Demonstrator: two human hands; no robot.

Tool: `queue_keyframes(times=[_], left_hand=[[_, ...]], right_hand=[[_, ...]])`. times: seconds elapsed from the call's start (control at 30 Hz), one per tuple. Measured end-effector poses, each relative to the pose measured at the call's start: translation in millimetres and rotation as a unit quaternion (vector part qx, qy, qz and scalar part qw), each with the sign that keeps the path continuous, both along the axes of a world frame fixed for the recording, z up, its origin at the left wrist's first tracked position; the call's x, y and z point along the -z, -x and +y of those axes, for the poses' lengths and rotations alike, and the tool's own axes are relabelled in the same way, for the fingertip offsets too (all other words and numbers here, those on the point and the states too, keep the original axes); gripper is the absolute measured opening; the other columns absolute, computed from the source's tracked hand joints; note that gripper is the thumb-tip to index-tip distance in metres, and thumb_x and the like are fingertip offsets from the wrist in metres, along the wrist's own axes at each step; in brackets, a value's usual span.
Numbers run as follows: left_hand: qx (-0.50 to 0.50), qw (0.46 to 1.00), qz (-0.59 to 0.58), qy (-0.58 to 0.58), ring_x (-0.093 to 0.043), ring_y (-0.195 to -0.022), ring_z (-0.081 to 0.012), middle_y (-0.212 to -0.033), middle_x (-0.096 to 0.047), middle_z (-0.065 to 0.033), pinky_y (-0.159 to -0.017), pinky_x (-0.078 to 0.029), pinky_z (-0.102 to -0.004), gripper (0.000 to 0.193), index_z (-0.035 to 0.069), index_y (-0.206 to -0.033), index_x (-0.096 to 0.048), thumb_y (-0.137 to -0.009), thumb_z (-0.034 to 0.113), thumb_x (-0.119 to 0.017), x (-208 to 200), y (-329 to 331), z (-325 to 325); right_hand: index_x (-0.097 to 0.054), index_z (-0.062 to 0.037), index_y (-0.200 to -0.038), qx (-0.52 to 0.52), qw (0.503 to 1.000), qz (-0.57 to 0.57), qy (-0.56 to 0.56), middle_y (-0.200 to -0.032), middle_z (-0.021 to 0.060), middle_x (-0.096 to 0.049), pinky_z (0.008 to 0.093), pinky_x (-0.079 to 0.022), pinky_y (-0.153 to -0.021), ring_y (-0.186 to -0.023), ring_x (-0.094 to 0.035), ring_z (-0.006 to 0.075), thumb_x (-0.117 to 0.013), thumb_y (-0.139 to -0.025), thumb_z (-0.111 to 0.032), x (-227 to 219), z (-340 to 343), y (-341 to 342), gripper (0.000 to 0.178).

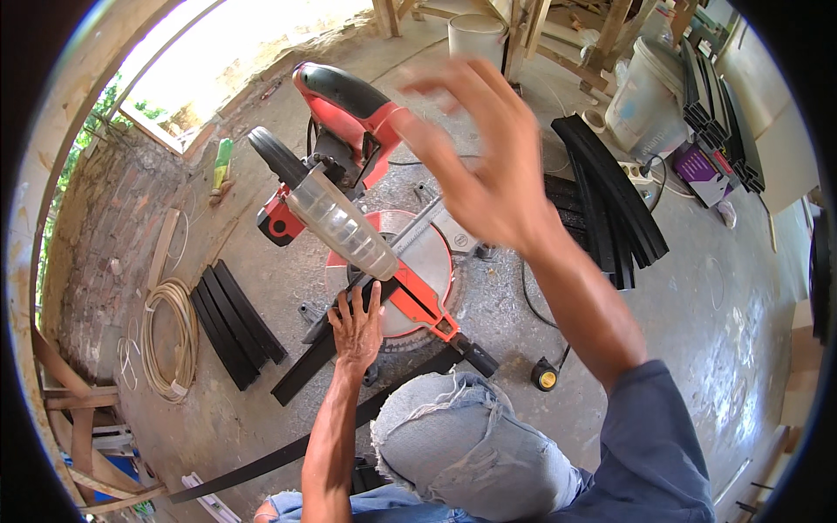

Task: The person measures a piece of dark wood with a measuring tape, marks it, and then cuts it using a miter saw.

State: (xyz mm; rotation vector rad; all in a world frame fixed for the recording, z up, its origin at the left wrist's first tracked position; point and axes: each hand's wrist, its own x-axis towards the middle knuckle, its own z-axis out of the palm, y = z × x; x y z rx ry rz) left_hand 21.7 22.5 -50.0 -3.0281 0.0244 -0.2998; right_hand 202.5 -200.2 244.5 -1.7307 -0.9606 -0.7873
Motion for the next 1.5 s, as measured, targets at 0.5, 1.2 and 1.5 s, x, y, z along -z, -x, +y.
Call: queue_keyframes(times=[0.5, 1.2, 1.5], left_hand=[[-0.055, 0.993, -0.036, 0.096, -0.029, -0.145, -0.0447, -0.157, -0.032, -0.0232, -0.108, -0.023, -0.0637, 0.063, 0.035, -0.153, -0.04, -0.095, 0.027, -0.066, -6.8, -2.5, -10.6], [-0.065, 0.984, -0.119, 0.112, -0.035, -0.142, -0.0326, -0.151, -0.039, -0.0141, -0.113, -0.025, -0.0528, 0.044, 0.025, -0.133, -0.066, -0.09, 0.02, -0.067, -7.1, -2.9, -14.6], [-0.055, 0.984, -0.127, 0.111, -0.037, -0.136, -0.0315, -0.145, -0.043, -0.0133, -0.109, -0.025, -0.0517, 0.043, 0.025, -0.132, -0.066, -0.088, 0.021, -0.069, -7.3, -5.5, -14.5]], right_hand=[[-0.065, 0.0075, -0.114, 0.026, 0.902, 0.162, 0.399, -0.118, 0.025, -0.067, 0.0457, -0.052, -0.092, -0.113, -0.064, 0.0413, -0.067, -0.077, -0.006, -44.2, 78.3, -44.4, 0.039], [-0.03, -0.0016, -0.155, 0.022, 0.954, 0.281, 0.103, -0.111, 0.0147, -0.064, 0.0329, -0.051, -0.081, -0.089, -0.06, 0.0158, -0.058, -0.102, -0.021, 108.7, -42.0, 67.0, 0.063], [-0.039, 0.0032, -0.134, -0.014, 0.965, 0.242, 0.102, -0.101, 0.0155, -0.065, 0.0307, -0.053, -0.076, -0.083, -0.066, 0.0159, -0.058, -0.096, 0.001, 93.5, -37.1, 49.0, 0.043]])
